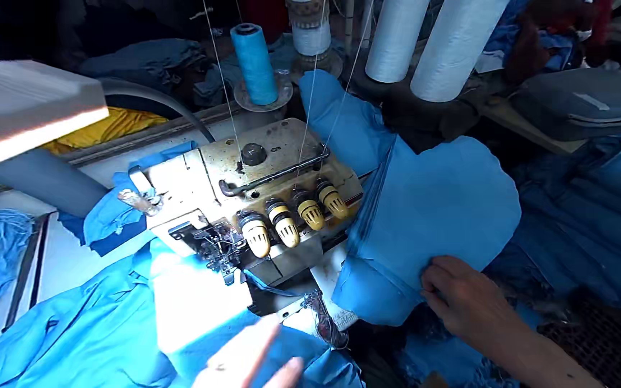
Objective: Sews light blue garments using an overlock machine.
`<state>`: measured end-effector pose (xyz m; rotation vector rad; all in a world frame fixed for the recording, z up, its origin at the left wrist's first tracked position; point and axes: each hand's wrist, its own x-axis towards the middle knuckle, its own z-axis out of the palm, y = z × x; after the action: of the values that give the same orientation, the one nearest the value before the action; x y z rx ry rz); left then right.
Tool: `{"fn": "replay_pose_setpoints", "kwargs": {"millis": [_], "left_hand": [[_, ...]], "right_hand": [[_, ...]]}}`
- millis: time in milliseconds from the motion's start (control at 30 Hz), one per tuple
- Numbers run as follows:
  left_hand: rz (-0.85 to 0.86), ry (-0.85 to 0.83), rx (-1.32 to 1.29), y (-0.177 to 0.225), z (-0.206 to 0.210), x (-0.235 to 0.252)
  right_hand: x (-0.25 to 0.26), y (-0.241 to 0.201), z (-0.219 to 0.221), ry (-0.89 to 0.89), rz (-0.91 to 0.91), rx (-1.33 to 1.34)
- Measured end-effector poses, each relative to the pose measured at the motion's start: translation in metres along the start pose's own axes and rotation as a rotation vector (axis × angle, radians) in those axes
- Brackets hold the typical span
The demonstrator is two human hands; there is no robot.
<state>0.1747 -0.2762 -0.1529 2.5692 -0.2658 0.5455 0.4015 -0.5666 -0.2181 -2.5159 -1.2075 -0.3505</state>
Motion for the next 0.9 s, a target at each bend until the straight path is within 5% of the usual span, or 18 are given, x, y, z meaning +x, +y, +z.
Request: {"fn": "replay_pose_setpoints", "kwargs": {"millis": [200, 333, 600, 700, 800, 900], "left_hand": [[0.25, -0.288, -0.125, 0.034, 0.076, 0.067], [0.427, -0.19, 0.049, 0.04, 0.134, 0.097], [0.34, -0.056, 0.288, 0.025, 0.176, 0.102], [0.324, -0.062, 0.316, 0.027, 0.176, 0.1], [0.298, -0.048, 0.332, 0.031, 0.18, 0.098], [0.286, -0.08, 0.272, 0.03, 0.179, 0.096]], "right_hand": [[0.005, 0.019, -0.023, -0.234, 0.177, 0.514], [0.015, 0.031, -0.037, -0.392, 0.36, 0.777], [0.042, 0.058, -0.049, -0.455, 0.32, 0.743], [0.073, 0.085, -0.064, -0.187, 0.372, 0.489], [0.095, 0.101, -0.086, 0.338, 0.438, 0.319], [0.1, 0.094, -0.106, 0.739, 0.265, 0.221]]}}
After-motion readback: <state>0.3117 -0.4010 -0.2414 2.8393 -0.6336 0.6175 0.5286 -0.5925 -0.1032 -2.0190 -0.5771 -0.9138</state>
